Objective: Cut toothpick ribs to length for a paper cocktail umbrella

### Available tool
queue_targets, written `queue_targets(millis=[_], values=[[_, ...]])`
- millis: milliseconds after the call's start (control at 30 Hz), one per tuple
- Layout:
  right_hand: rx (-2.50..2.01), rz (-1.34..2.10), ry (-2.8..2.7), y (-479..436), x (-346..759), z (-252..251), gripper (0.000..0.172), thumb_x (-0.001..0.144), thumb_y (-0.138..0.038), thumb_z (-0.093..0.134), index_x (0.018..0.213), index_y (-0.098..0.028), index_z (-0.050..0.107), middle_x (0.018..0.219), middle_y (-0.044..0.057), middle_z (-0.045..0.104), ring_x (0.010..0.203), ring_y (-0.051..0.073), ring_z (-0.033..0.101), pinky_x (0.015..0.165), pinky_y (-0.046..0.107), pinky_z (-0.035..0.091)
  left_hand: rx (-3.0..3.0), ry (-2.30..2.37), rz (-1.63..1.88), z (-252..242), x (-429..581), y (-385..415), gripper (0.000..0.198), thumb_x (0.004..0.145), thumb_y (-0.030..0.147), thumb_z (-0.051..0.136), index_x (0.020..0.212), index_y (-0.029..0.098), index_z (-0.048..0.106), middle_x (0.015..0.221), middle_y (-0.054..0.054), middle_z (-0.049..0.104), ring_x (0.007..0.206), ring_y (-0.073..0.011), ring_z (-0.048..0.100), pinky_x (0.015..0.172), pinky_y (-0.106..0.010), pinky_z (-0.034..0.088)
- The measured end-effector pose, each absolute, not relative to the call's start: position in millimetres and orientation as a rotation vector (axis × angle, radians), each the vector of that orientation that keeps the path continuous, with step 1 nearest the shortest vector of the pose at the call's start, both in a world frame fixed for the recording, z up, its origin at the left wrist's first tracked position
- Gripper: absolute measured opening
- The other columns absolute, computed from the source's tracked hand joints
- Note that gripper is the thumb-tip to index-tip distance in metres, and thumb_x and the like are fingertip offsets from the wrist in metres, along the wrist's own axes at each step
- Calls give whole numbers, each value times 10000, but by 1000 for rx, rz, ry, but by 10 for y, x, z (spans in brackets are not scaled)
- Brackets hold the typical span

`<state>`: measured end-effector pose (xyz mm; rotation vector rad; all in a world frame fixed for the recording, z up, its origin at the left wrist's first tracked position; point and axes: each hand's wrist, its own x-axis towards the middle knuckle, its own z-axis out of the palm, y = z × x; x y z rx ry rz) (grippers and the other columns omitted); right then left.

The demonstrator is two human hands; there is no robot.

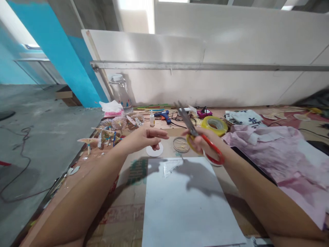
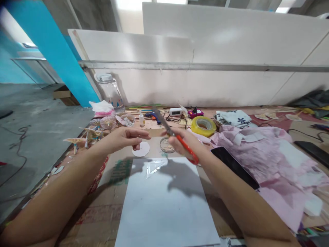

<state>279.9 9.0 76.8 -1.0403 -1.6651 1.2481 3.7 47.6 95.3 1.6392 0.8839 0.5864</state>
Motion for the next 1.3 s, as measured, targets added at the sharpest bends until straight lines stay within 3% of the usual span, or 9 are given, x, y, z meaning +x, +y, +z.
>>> queue_targets(millis=[67, 167, 333, 600, 767, 967, 1133, 1300], values=[[-1107, 1175, -1446, 289, 2887, 671, 530, 767, -636, 792, 1044, -198, 684, 596, -53, 454, 452, 90, 375, 398, 221, 280, 1664, 928, 522, 877, 120, 464, 387, 852, 248, 682, 1225, 155, 725, 1169, -114, 780, 647, -92, 654, 669, -252, 560], [-1110, 1197, -1341, 532, 2983, 459, 462, 804, -619, 764, 956, -198, 651, 585, -52, 480, 434, 85, 406, 382, 210, 304, 1720, 953, 400, 734, 239, 423, 403, 841, 234, 648, 1235, 189, 722, 1213, -88, 770, 691, -101, 676, 721, -260, 567], [-1004, 1310, -1180, 679, 3078, 161, 492, 843, -686, 689, 990, -224, 599, 582, -77, 448, 434, 79, 380, 387, 199, 328, 1758, 1009, 334, 566, 349, 386, 412, 833, 229, 609, 1227, 208, 729, 1218, -58, 769, 738, -117, 693, 727, -245, 554], [-954, 1511, -904, 875, 3276, 30, 489, 873, -681, 654, 937, -207, 556, 551, -87, 426, 441, 71, 338, 403, 181, 317, 1845, 1063, 277, 634, 765, 580, 441, 797, 183, 593, 1210, 179, 749, 1106, -42, 791, 812, -145, 685, 709, -219, 515], [-964, 1564, -813, 919, 3316, 14, 415, 923, -609, 631, 943, -200, 562, 534, -85, 428, 444, 67, 340, 409, 163, 310, 1883, 1018, 166, 601, 1023, 787, 385, 770, 207, 637, 1124, 144, 775, 875, -41, 782, 705, -145, 647, 652, -228, 491], [-960, 1592, -767, 918, 3307, 16, 402, 895, -593, 677, 917, -209, 562, 533, -82, 427, 442, 70, 334, 400, 171, 313, 1979, 991, 85, 632, 1041, 838, 628, 758, 162, 589, 1385, 161, 621, 961, -41, 793, 770, -148, 680, 655, -210, 483], [-959, 1590, -749, 924, 3315, 4, 385, 889, -569, 694, 910, -208, 561, 533, -75, 445, 441, 74, 343, 401, 178, 330, 2110, 1032, 134, 670, 1054, 821, 539, 805, 206, 613, 1341, 171, 666, 1052, -52, 784, 847, -159, 687, 685, -208, 478], [-950, 1579, -747, 912, 3314, -9, 335, 915, -523, 671, 919, -207, 561, 532, -73, 457, 437, 71, 349, 409, 172, 333, 2236, 1062, 195, 572, 1102, 781, 447, 873, 214, 585, 1307, 201, 690, 1190, -34, 766, 995, -159, 697, 816, -200, 506]])
